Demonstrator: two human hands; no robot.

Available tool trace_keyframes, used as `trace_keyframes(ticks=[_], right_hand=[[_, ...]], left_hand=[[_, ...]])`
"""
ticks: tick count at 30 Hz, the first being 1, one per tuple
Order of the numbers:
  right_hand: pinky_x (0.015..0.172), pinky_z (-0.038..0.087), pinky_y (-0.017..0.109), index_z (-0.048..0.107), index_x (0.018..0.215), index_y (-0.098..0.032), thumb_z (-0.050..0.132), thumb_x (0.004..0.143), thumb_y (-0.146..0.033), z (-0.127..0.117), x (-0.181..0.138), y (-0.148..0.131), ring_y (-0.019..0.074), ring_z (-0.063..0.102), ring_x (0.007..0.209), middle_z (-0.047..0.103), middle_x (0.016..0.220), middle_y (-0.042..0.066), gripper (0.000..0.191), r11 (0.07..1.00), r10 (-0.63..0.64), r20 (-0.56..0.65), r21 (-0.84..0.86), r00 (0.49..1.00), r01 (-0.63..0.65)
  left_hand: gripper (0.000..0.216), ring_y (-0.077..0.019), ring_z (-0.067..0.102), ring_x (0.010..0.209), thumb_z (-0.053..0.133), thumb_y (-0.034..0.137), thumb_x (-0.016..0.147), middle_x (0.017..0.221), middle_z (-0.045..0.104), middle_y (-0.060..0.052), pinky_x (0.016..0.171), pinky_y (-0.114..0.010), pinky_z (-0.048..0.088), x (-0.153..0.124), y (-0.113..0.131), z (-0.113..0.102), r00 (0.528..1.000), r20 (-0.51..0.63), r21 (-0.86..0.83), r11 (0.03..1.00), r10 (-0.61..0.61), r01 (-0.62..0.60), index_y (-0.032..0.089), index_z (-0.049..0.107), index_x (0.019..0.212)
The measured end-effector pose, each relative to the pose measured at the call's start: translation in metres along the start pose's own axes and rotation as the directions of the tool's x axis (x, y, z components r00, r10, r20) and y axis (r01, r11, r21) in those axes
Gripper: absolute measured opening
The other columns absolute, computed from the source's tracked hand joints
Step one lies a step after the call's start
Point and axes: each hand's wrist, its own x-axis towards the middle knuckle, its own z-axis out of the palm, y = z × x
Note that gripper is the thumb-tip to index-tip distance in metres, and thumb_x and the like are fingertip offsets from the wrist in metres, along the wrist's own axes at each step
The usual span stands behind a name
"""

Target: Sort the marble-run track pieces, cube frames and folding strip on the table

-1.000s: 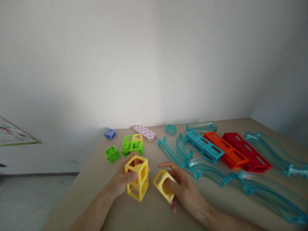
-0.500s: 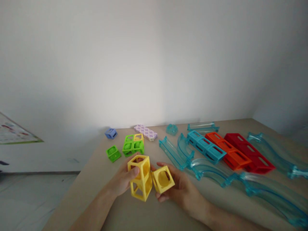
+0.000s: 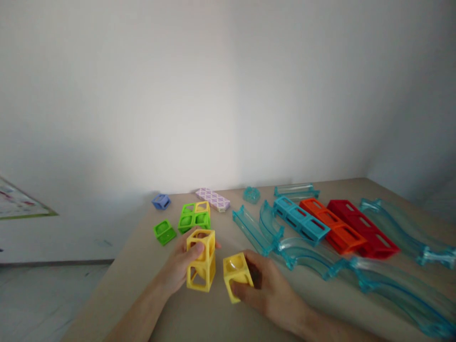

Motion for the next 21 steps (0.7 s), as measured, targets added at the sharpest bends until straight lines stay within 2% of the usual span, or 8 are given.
trace_keyframes(ticks=[2, 5, 9, 14, 18, 21], right_hand=[[0.052, 0.034, 0.020, 0.056, 0.082, -0.017, 0.066, 0.076, -0.030, -0.003, -0.001, -0.004, 0.0101, 0.047, 0.061, 0.052, 0.070, -0.004, 0.017, 0.978, 0.006, -0.020, -0.207, 1.000, -0.010], [0.052, 0.031, 0.022, 0.057, 0.074, -0.018, 0.069, 0.071, -0.033, -0.007, -0.003, -0.008, 0.0105, 0.046, 0.060, 0.053, 0.072, -0.002, 0.019, 0.859, -0.034, -0.075, -0.511, 0.997, -0.009], [0.059, 0.035, 0.025, 0.059, 0.071, -0.018, 0.069, 0.069, -0.037, -0.005, -0.007, -0.013, 0.0148, 0.053, 0.068, 0.057, 0.080, 0.002, 0.021, 0.733, -0.067, -0.091, -0.680, 0.994, -0.013], [0.059, 0.035, 0.027, 0.058, 0.078, -0.019, 0.067, 0.067, -0.032, 0.000, -0.010, -0.015, 0.0183, 0.057, 0.071, 0.060, 0.083, 0.005, 0.019, 0.704, -0.104, -0.111, -0.710, 0.988, -0.006], [0.053, 0.033, 0.024, 0.054, 0.082, -0.020, 0.066, 0.072, -0.032, -0.004, -0.007, -0.011, 0.0147, 0.053, 0.062, 0.062, 0.076, 0.001, 0.019, 0.807, -0.099, -0.176, -0.589, 0.979, -0.024], [0.052, 0.035, 0.023, 0.056, 0.090, -0.020, 0.065, 0.076, -0.029, -0.007, -0.003, -0.008, 0.0135, 0.053, 0.060, 0.063, 0.074, 0.000, 0.019, 0.870, -0.117, -0.193, -0.493, 0.974, 0.007]], left_hand=[[0.038, -0.0129, 0.060, 0.062, 0.075, 0.042, 0.073, 0.086, 0.070, -0.008, 0.053, -0.021, 0.047, 0.000, 0.000, 0.000, 1.000, 0.023, 0.026, 1.000, -0.004, 0.004, 0.017, 0.062, 0.098], [0.042, -0.0125, 0.058, 0.062, 0.076, 0.045, 0.070, 0.085, 0.069, -0.007, 0.053, -0.020, 0.046, -0.002, -0.002, 0.000, 0.999, 0.048, 0.059, 0.998, -0.001, -0.002, 0.016, 0.064, 0.099], [0.050, -0.0134, 0.055, 0.066, 0.078, 0.046, 0.066, 0.082, 0.065, -0.006, 0.057, -0.022, 0.045, -0.005, -0.005, 0.005, 0.996, 0.086, 0.139, 0.990, -0.004, -0.008, 0.015, 0.067, 0.103], [0.050, -0.0139, 0.054, 0.068, 0.078, 0.051, 0.064, 0.078, 0.061, -0.004, 0.060, -0.022, 0.044, -0.007, -0.006, 0.020, 0.981, 0.182, 0.228, 0.973, -0.062, 0.019, 0.013, 0.068, 0.095], [0.049, -0.0153, 0.054, 0.071, 0.070, 0.058, 0.071, 0.081, 0.059, -0.003, 0.064, -0.025, 0.046, -0.004, -0.006, 0.022, 0.989, 0.148, 0.270, 0.961, 0.017, -0.057, 0.016, 0.062, 0.095], [0.047, -0.0161, 0.055, 0.077, 0.074, 0.052, 0.070, 0.088, 0.058, -0.002, 0.069, -0.026, 0.047, -0.003, -0.007, 0.017, 0.989, 0.129, 0.298, 0.949, 0.068, -0.104, 0.019, 0.057, 0.098]])
